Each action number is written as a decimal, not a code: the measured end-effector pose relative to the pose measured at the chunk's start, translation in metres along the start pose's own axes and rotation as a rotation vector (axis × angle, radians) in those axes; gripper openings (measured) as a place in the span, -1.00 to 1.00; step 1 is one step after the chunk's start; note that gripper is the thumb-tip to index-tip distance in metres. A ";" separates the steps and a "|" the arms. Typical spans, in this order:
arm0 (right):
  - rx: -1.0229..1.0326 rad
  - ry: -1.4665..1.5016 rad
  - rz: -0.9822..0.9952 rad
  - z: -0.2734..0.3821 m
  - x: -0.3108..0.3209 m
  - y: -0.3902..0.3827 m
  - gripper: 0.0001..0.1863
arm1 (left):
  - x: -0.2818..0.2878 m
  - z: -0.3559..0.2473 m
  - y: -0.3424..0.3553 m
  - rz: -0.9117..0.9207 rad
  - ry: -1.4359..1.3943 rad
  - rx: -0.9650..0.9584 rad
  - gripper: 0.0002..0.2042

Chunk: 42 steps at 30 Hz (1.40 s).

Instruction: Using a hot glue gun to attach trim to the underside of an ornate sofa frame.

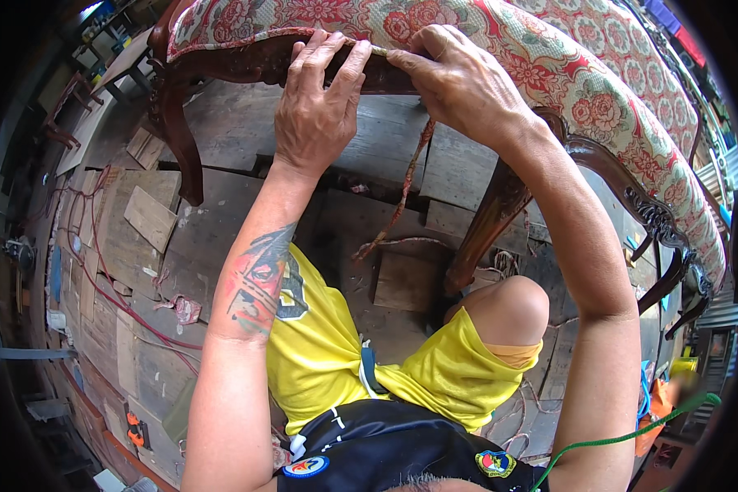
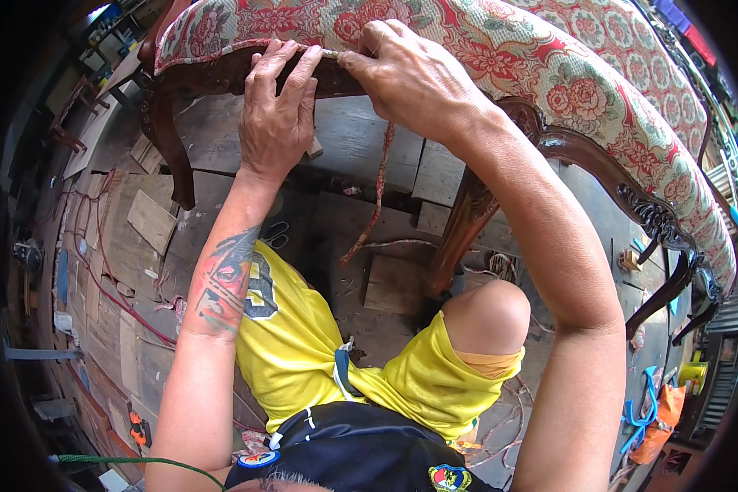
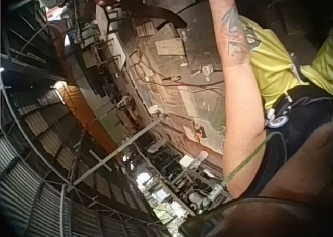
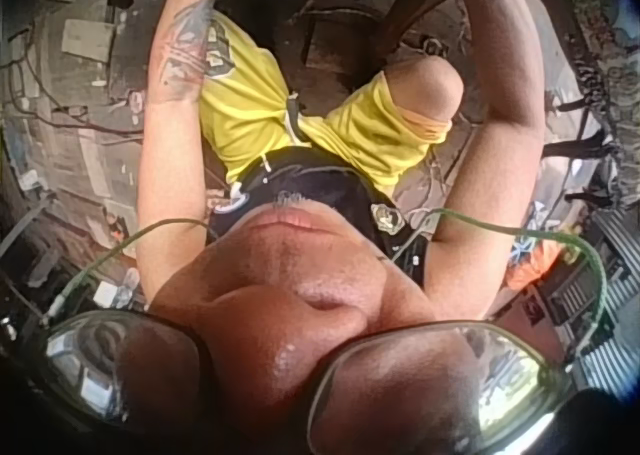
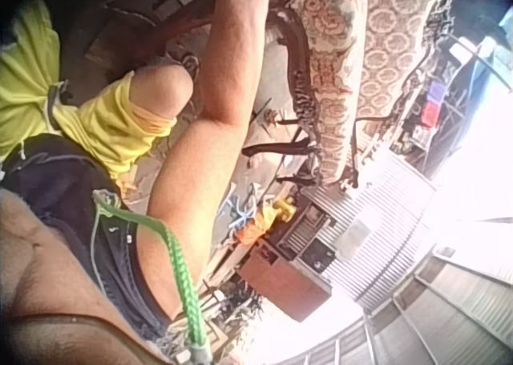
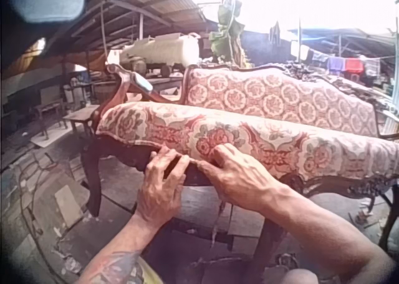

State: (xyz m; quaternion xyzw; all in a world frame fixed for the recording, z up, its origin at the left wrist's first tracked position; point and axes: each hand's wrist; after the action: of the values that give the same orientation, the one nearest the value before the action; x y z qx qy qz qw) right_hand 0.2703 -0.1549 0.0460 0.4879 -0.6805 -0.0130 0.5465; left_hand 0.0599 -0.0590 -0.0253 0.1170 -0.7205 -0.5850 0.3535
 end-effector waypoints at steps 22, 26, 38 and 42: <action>-0.041 -0.074 0.063 0.006 0.000 0.000 -0.42 | -0.002 0.001 -0.002 -0.006 0.011 -0.035 -0.59; -0.063 -0.062 0.071 0.008 -0.001 0.000 -0.41 | 0.001 0.004 0.001 0.016 0.055 -0.067 -0.56; 0.010 -0.121 -0.014 0.008 -0.004 -0.001 -0.59 | 0.005 0.004 0.008 0.048 0.031 -0.131 -0.57; 0.018 -0.112 -0.005 0.006 -0.004 -0.001 -0.58 | 0.006 0.004 0.004 0.062 0.030 -0.129 -0.56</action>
State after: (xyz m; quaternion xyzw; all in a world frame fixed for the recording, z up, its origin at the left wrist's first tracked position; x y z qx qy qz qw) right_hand 0.2659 -0.1556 0.0397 0.4929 -0.7091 -0.0356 0.5030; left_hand 0.0538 -0.0586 -0.0192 0.0803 -0.6792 -0.6173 0.3889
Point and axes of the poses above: each hand's wrist, its own y-axis towards the middle knuckle, its own x-axis out of the back of the hand, z = x × y, and after that the axes turned 13 degrees about x, right-handed
